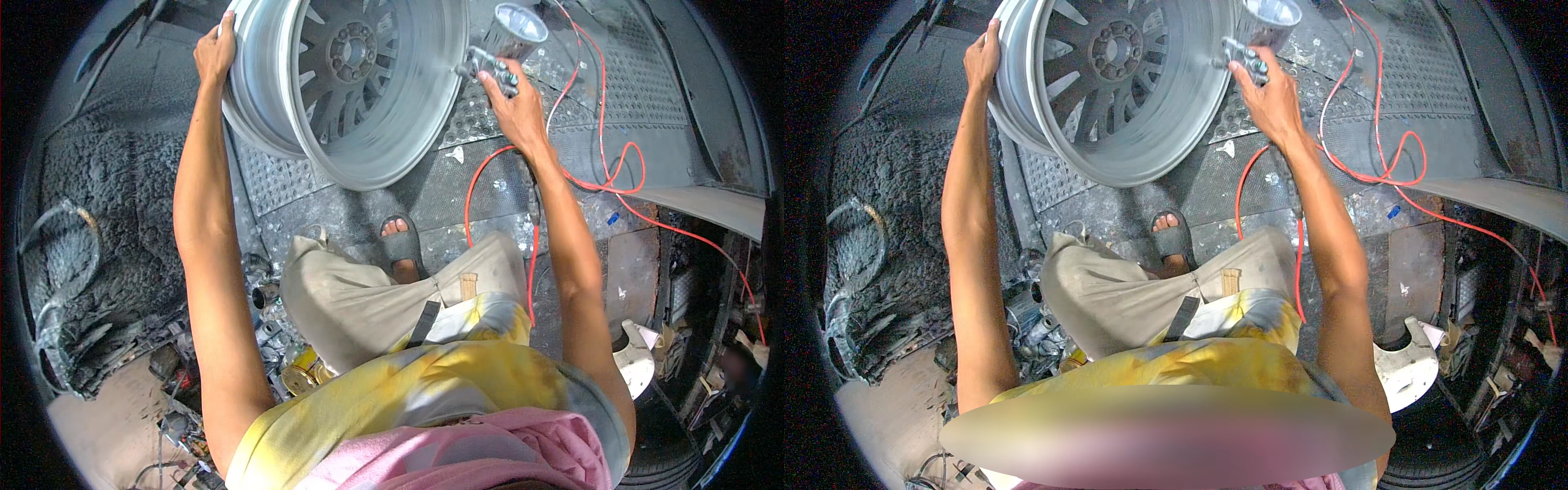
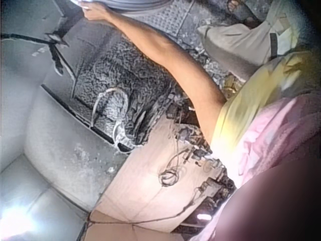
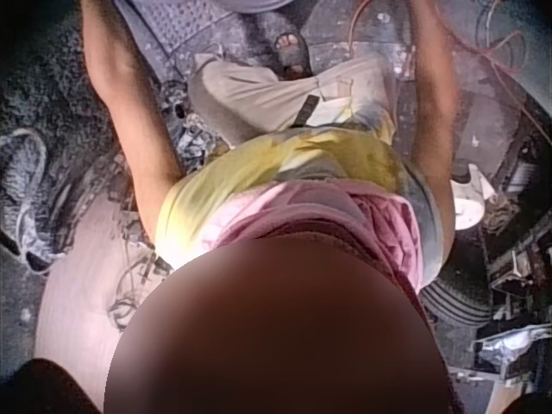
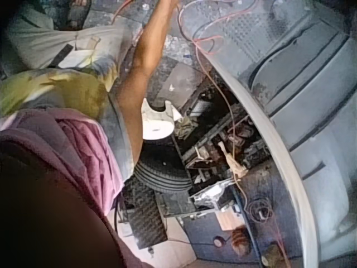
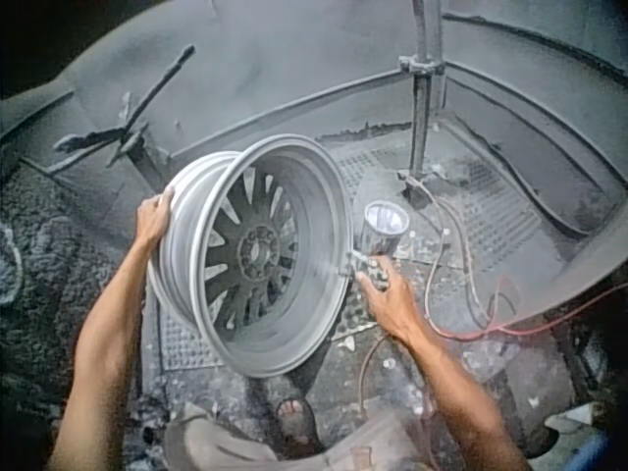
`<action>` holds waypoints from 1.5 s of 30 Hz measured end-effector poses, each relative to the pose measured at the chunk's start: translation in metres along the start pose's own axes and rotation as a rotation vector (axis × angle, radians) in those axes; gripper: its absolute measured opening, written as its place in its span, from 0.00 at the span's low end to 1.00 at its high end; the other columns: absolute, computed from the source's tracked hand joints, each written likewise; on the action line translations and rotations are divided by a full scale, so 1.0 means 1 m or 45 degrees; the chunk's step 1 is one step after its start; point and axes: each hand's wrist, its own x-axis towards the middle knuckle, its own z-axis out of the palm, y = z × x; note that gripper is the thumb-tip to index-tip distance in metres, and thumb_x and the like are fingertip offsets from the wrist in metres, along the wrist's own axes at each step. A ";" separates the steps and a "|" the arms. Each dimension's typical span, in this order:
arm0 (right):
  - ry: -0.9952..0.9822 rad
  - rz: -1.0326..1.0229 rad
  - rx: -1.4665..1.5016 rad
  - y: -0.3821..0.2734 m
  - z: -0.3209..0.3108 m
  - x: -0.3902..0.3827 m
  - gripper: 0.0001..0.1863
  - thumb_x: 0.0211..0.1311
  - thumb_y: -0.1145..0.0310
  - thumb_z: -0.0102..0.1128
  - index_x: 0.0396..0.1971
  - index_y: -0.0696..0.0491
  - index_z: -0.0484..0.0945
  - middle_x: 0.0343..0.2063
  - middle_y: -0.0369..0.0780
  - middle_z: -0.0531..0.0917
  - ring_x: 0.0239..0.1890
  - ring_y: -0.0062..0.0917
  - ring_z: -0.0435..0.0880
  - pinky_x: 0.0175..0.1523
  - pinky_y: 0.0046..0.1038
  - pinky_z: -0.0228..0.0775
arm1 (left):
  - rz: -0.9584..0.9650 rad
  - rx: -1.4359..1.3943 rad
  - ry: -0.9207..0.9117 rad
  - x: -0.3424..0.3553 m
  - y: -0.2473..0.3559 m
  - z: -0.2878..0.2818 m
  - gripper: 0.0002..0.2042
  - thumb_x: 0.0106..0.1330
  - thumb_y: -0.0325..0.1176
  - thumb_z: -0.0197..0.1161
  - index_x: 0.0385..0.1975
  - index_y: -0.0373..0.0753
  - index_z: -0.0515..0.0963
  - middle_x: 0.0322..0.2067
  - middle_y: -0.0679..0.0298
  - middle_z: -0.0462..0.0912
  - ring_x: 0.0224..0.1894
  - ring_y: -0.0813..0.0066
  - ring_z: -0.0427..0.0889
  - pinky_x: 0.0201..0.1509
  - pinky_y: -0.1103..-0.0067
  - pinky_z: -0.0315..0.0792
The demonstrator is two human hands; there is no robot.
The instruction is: Painting a car rim with a spray gun in a workshop.
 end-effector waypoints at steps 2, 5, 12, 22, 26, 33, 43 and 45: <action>-0.027 -0.053 0.077 0.006 0.005 -0.016 0.21 0.70 0.55 0.66 0.55 0.51 0.77 0.28 0.45 0.87 0.30 0.31 0.87 0.39 0.35 0.77 | 0.018 0.007 0.016 0.000 -0.001 0.000 0.36 0.67 0.68 0.54 0.56 0.40 0.84 0.53 0.40 0.84 0.61 0.44 0.80 0.66 0.63 0.70; -0.294 0.076 0.230 0.011 0.008 -0.036 0.22 0.70 0.54 0.66 0.54 0.52 0.78 0.29 0.39 0.86 0.30 0.24 0.86 0.38 0.31 0.76 | 0.002 0.017 0.019 -0.001 -0.003 0.000 0.35 0.67 0.68 0.54 0.56 0.40 0.84 0.53 0.40 0.84 0.61 0.44 0.80 0.67 0.63 0.69; -0.211 -0.024 0.302 0.008 0.018 -0.039 0.21 0.71 0.54 0.65 0.53 0.53 0.78 0.29 0.38 0.86 0.27 0.21 0.85 0.36 0.27 0.76 | 0.011 0.043 0.013 0.000 -0.007 0.000 0.37 0.68 0.69 0.50 0.55 0.40 0.84 0.53 0.40 0.84 0.62 0.43 0.78 0.67 0.61 0.68; 0.145 -0.145 0.423 -0.015 0.002 0.008 0.19 0.70 0.57 0.66 0.52 0.54 0.78 0.29 0.37 0.87 0.28 0.20 0.87 0.35 0.25 0.77 | 0.024 0.068 0.014 -0.007 -0.002 -0.002 0.37 0.68 0.70 0.49 0.55 0.40 0.85 0.53 0.41 0.84 0.62 0.42 0.78 0.67 0.61 0.68; 0.255 -0.242 0.481 -0.033 -0.011 0.020 0.20 0.70 0.57 0.66 0.51 0.56 0.78 0.29 0.41 0.88 0.30 0.25 0.88 0.39 0.29 0.78 | 0.049 0.073 0.020 -0.007 0.001 -0.003 0.37 0.67 0.70 0.50 0.55 0.41 0.84 0.53 0.41 0.84 0.61 0.42 0.79 0.67 0.61 0.69; 0.329 -0.371 0.364 -0.066 -0.029 0.030 0.19 0.71 0.59 0.66 0.54 0.54 0.77 0.28 0.37 0.84 0.29 0.18 0.81 0.36 0.25 0.74 | 0.019 0.024 0.008 -0.010 0.006 0.000 0.38 0.67 0.70 0.51 0.56 0.41 0.84 0.53 0.41 0.84 0.62 0.44 0.79 0.68 0.62 0.68; 0.264 -0.311 -0.063 -0.045 -0.031 0.024 0.20 0.70 0.56 0.65 0.51 0.56 0.78 0.31 0.46 0.88 0.32 0.33 0.89 0.41 0.34 0.78 | 0.104 0.002 0.015 -0.026 0.032 -0.001 0.33 0.70 0.64 0.51 0.53 0.38 0.84 0.49 0.41 0.85 0.57 0.46 0.82 0.62 0.63 0.71; 0.165 -0.205 -0.078 -0.033 -0.035 0.007 0.20 0.70 0.56 0.65 0.51 0.56 0.78 0.32 0.48 0.88 0.34 0.35 0.89 0.42 0.36 0.77 | 0.160 -0.116 0.048 -0.033 0.043 -0.002 0.27 0.72 0.55 0.53 0.48 0.34 0.85 0.44 0.42 0.86 0.52 0.47 0.85 0.56 0.63 0.74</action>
